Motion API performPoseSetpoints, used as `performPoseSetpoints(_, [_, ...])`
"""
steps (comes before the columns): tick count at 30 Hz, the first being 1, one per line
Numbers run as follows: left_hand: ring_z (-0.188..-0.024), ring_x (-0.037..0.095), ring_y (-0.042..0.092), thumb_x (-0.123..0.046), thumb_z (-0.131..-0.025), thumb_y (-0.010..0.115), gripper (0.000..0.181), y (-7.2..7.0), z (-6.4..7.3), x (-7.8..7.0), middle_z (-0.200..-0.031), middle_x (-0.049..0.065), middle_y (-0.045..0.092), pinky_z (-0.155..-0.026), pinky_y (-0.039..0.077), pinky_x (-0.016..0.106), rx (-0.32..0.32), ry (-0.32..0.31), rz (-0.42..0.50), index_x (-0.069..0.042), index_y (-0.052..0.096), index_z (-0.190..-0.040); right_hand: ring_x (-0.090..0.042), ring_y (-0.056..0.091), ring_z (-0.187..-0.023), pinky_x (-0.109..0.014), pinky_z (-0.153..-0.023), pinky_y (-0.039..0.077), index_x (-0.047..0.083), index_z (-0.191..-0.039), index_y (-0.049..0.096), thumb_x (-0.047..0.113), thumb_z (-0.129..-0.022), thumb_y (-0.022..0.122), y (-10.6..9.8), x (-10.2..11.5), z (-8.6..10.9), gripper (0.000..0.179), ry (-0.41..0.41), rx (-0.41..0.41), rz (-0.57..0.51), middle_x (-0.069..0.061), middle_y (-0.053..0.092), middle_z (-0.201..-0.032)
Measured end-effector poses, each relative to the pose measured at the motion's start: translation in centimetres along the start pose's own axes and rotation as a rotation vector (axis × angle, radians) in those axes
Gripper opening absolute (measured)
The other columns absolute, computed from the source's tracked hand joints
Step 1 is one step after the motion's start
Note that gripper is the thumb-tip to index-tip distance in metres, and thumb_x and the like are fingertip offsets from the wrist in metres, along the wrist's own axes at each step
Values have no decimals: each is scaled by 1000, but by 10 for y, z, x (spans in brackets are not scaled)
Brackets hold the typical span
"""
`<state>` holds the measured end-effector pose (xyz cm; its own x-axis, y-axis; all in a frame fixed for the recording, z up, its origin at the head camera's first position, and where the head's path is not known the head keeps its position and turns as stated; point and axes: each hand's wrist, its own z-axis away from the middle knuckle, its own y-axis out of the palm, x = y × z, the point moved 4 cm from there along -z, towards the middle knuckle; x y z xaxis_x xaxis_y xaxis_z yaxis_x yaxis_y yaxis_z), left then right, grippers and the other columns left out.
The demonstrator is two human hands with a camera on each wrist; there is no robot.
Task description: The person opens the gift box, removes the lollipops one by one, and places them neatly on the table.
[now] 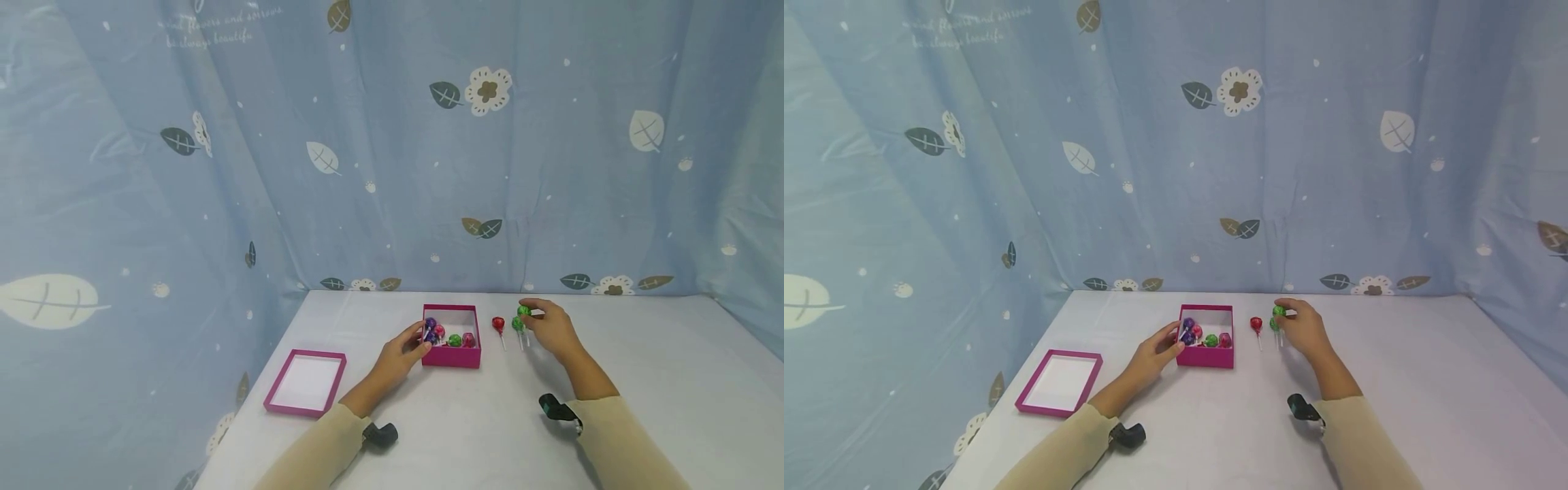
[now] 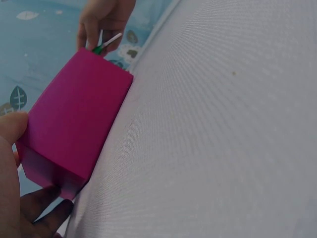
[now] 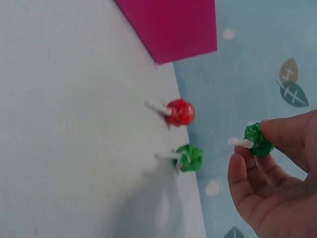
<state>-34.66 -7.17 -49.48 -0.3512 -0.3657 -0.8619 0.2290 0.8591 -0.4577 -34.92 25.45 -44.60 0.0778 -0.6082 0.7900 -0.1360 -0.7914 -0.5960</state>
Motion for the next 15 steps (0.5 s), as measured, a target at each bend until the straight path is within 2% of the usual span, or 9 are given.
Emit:
performPoseSetpoints(7, [-125, 28, 53, -43, -96, 59, 58, 0, 0, -2, -137, 12, 55, -100, 45, 43, -3, 3, 5, -21, 44, -148, -47, 46, -123, -58, -95, 43, -1, -137, 50, 11, -97, 55, -6, -15, -3, 42, 32, 7, 10, -27, 44, -138])
performPoseSetpoints(15, [-126, 28, 52, -45, -96, 58, 59, 0, 0, -1, -137, 12, 55, -101, 43, 44, 0, -9, -3, -23, 43, -148, -47, 49, -119, -59, -92, 43, -3, -135, 52, 12, -97, 57, -9, -30, -9, 41, 39, 19, 62, -29, 47, -134])
